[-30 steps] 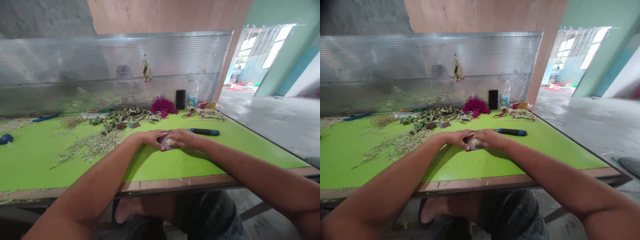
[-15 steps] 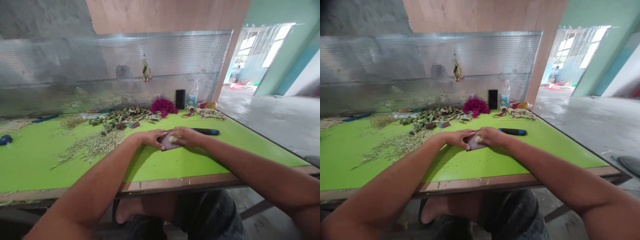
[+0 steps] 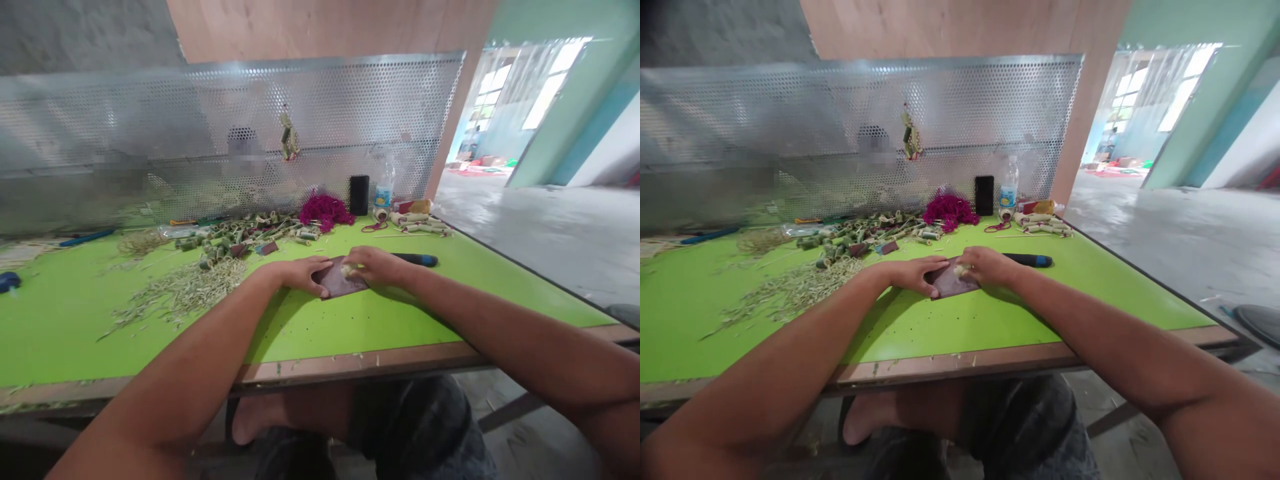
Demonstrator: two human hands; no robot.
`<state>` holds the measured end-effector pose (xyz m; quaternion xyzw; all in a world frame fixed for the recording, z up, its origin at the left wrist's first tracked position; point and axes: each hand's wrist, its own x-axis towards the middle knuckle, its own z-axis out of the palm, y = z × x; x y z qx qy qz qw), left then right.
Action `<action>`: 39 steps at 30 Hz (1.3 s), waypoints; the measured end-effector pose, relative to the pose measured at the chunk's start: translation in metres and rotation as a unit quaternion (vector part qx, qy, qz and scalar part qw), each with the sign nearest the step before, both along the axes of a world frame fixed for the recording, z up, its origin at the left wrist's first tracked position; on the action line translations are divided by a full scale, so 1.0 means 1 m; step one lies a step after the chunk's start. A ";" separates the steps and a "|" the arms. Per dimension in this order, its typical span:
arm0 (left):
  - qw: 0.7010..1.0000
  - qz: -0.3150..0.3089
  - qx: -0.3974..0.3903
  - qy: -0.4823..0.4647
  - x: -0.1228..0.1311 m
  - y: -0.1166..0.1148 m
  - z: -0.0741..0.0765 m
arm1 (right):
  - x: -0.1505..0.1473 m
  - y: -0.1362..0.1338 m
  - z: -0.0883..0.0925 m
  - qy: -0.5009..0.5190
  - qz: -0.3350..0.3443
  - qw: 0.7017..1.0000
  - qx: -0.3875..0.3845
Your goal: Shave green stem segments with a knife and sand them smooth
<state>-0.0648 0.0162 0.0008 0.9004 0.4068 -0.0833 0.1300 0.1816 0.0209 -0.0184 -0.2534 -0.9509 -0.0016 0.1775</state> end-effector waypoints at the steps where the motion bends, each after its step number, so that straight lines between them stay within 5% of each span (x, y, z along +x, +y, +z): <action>1: 1.000 -0.001 -0.001 0.001 0.000 0.000 0.000 | 0.000 -0.001 0.000 0.004 0.027 1.000 -0.010; 3: 1.000 -0.001 0.000 0.000 0.001 -0.001 0.001 | 0.000 -0.002 0.001 0.008 0.063 0.998 -0.028; 7: 1.000 0.004 -0.001 0.003 0.001 -0.001 0.001 | 0.003 0.000 0.002 0.007 0.012 1.000 -0.020; 10: 1.000 0.004 -0.004 0.005 0.000 0.000 0.000 | 0.005 0.003 0.001 0.012 0.071 0.997 -0.024; 14: 1.000 0.005 0.003 0.001 0.000 0.000 0.000 | 0.010 0.008 -0.001 0.034 0.045 0.998 0.000; 18: 1.000 0.004 -0.003 0.005 0.000 -0.001 0.001 | 0.013 0.009 -0.001 0.024 0.088 0.996 -0.016; 22: 1.000 0.011 -0.001 0.001 0.001 -0.002 0.002 | 0.012 0.007 -0.001 0.029 0.054 0.998 0.000; 25: 1.000 0.005 -0.005 0.003 0.001 -0.001 0.002 | 0.009 0.004 -0.002 0.029 0.099 0.995 -0.009; 29: 1.000 0.008 0.001 0.000 0.000 0.000 0.000 | 0.007 0.006 -0.002 0.024 0.033 0.999 0.005; 33: 1.000 0.004 -0.006 0.005 -0.001 0.001 -0.001 | 0.006 0.009 -0.004 0.022 0.052 0.998 0.021; 37: 1.000 0.002 -0.002 -0.001 -0.002 0.002 -0.001 | 0.000 0.010 -0.006 0.008 -0.010 1.000 0.023; 39: 1.000 -0.005 0.001 -0.003 -0.002 0.001 -0.001 | -0.004 0.009 -0.007 0.006 0.022 0.999 0.033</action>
